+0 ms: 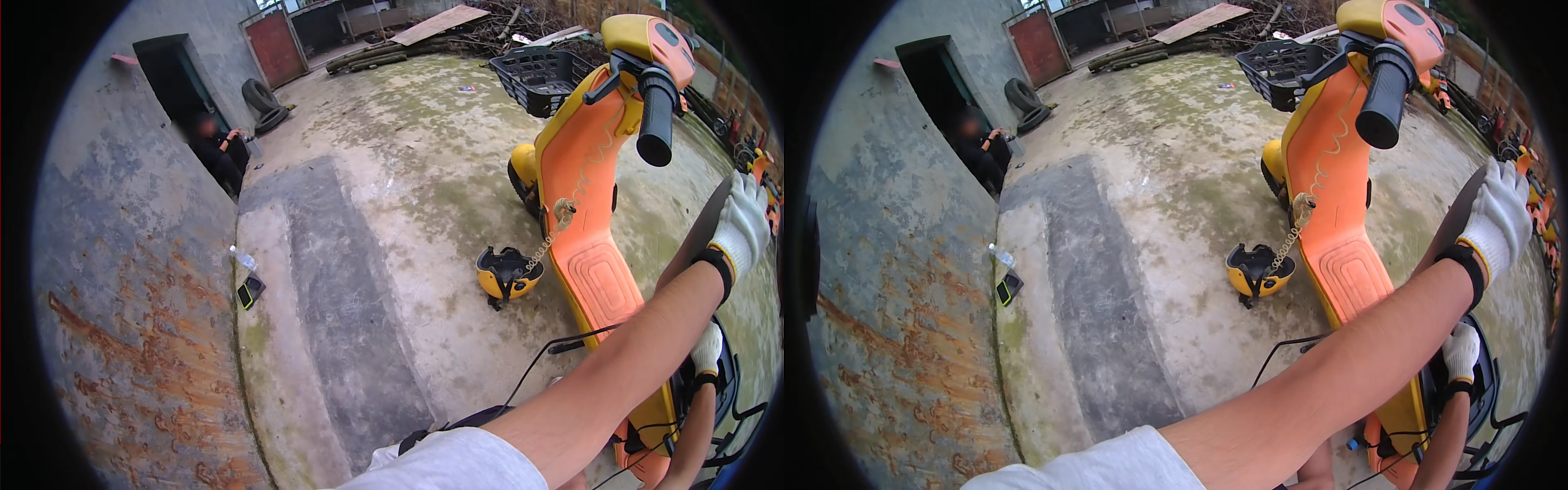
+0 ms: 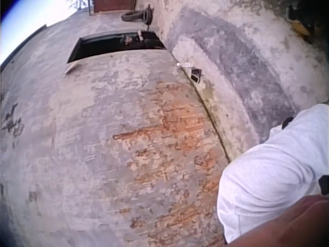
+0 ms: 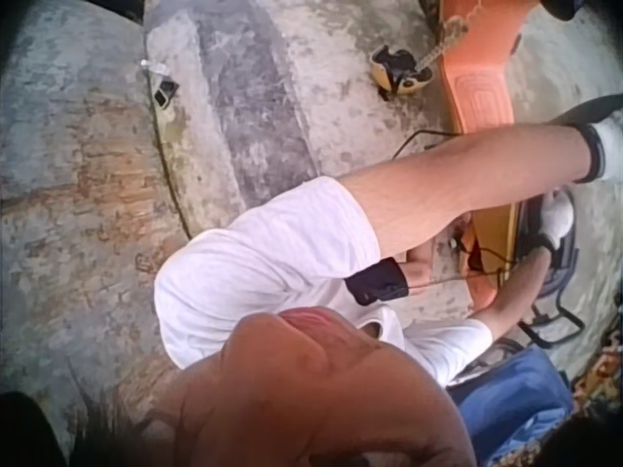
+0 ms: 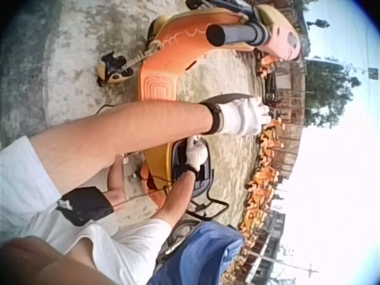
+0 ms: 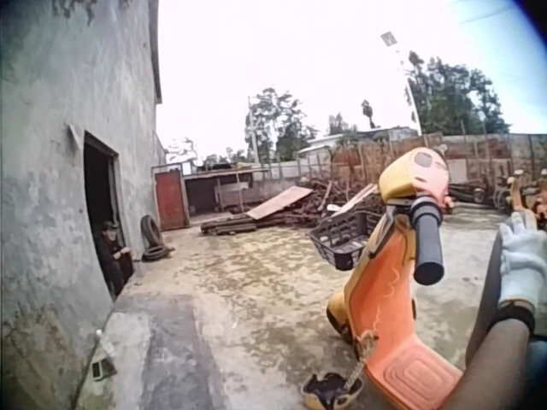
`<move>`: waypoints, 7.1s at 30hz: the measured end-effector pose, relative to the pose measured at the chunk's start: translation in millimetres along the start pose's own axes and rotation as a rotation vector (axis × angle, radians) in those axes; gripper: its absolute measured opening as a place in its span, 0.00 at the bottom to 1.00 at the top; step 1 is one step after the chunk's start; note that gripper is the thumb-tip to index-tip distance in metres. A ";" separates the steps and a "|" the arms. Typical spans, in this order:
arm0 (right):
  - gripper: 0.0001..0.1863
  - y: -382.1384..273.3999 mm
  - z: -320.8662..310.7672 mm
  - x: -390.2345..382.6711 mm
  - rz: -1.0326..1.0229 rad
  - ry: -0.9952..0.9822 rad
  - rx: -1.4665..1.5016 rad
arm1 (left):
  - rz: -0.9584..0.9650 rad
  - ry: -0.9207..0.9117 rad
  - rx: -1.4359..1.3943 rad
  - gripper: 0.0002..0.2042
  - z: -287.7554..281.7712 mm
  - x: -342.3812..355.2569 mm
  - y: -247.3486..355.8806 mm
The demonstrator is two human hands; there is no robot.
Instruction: Replacing or maintaining internal components of an electric scooter under the seat assembly.
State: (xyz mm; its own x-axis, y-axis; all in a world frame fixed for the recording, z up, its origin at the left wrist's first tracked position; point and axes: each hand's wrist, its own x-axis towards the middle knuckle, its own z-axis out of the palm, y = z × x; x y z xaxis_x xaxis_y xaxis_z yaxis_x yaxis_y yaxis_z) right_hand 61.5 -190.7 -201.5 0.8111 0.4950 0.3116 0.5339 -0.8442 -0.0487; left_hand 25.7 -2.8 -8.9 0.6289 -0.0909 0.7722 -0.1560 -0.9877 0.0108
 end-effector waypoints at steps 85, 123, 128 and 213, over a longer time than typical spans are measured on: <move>0.25 -71.2 -41.1 -161.8 0.213 0.250 0.785 | -0.716 -0.574 -1.112 0.12 -46.6 -328.2 43.0; 0.20 40.6 -51.4 -191.3 0.415 0.341 0.024 | -0.985 -0.623 -0.940 0.17 83.4 -197.2 93.7; 0.19 39.7 -51.3 -190.7 0.408 0.380 0.080 | -1.113 -0.745 -1.083 0.15 75.8 -188.8 85.7; 0.17 29.1 -50.9 -188.4 0.349 0.470 0.031 | -1.573 -0.446 -1.719 0.11 105.8 -181.9 143.0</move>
State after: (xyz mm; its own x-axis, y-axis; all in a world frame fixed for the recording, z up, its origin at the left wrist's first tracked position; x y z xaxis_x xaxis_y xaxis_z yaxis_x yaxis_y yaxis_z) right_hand -87.9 -319.1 -213.3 0.7508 0.0377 0.6594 0.2665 -0.9308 -0.2503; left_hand -30.4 -141.0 -215.0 0.8794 0.0860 -0.4683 0.3193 0.6231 0.7140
